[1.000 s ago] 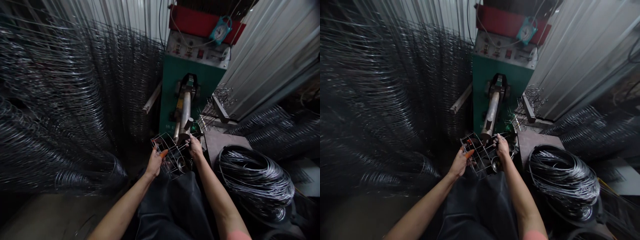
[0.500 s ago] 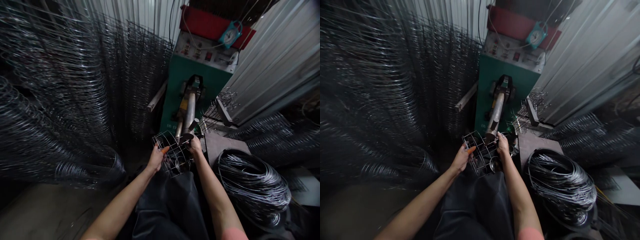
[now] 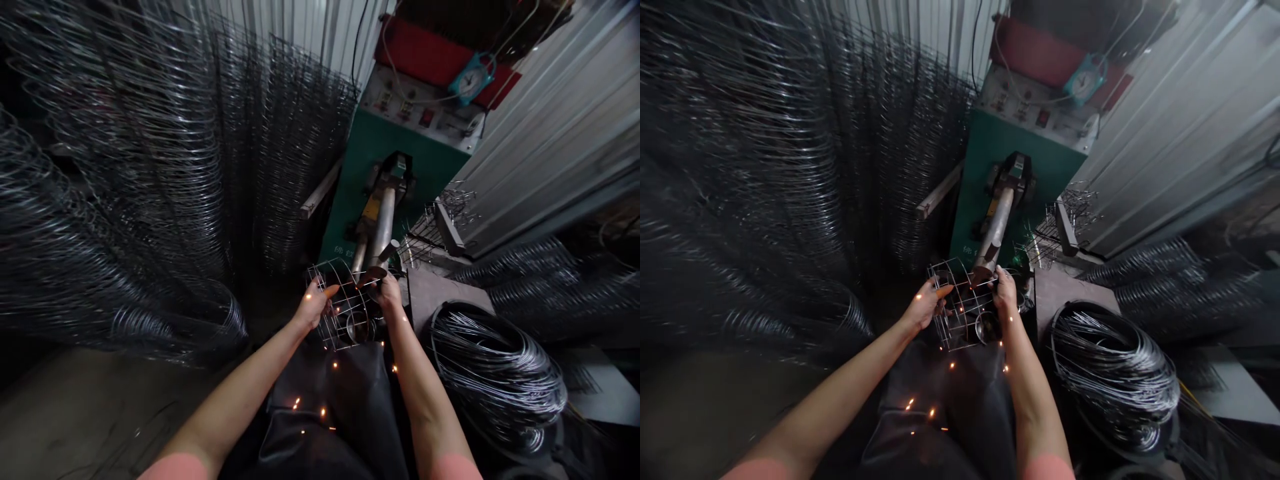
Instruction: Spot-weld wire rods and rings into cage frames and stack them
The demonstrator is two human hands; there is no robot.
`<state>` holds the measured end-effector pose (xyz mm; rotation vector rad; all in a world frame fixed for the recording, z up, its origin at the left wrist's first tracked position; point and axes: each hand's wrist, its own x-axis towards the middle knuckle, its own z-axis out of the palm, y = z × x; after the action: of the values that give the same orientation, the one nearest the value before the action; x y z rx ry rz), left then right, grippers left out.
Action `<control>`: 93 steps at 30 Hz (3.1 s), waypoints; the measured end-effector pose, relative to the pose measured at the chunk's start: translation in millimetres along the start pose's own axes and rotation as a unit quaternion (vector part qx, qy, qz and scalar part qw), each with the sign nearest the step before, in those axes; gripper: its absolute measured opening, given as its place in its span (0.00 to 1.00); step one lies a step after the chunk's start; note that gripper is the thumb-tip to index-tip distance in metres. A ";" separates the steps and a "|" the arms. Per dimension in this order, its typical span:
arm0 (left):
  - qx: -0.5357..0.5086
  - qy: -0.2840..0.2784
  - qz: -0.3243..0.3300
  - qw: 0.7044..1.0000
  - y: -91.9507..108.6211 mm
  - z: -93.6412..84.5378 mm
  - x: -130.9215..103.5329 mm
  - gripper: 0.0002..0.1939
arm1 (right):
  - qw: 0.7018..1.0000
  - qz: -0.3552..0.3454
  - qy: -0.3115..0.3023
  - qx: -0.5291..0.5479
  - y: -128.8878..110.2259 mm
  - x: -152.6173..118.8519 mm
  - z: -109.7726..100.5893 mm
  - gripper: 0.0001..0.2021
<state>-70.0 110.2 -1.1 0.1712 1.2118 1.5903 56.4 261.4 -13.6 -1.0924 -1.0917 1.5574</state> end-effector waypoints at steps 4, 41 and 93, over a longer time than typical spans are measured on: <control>-0.015 -0.025 -0.016 0.999 -8.4 -11.9 -5.7 0.34 | 0.999 0.004 -0.019 0.043 -6.9 -20.9 -2.9 0.19; 0.037 -0.054 0.047 0.997 -27.2 -133.6 -69.6 0.33 | 0.827 -0.438 -0.080 -0.343 -82.6 -182.4 -65.1 0.08; -0.030 -0.074 -0.039 0.996 8.6 -85.3 -60.0 0.16 | 0.912 -0.322 0.094 -0.234 16.3 -135.3 -117.6 0.14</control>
<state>-105.8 12.1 -7.7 0.1977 1.0431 1.5163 192.6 145.4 -33.7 -1.0098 -1.5376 0.6698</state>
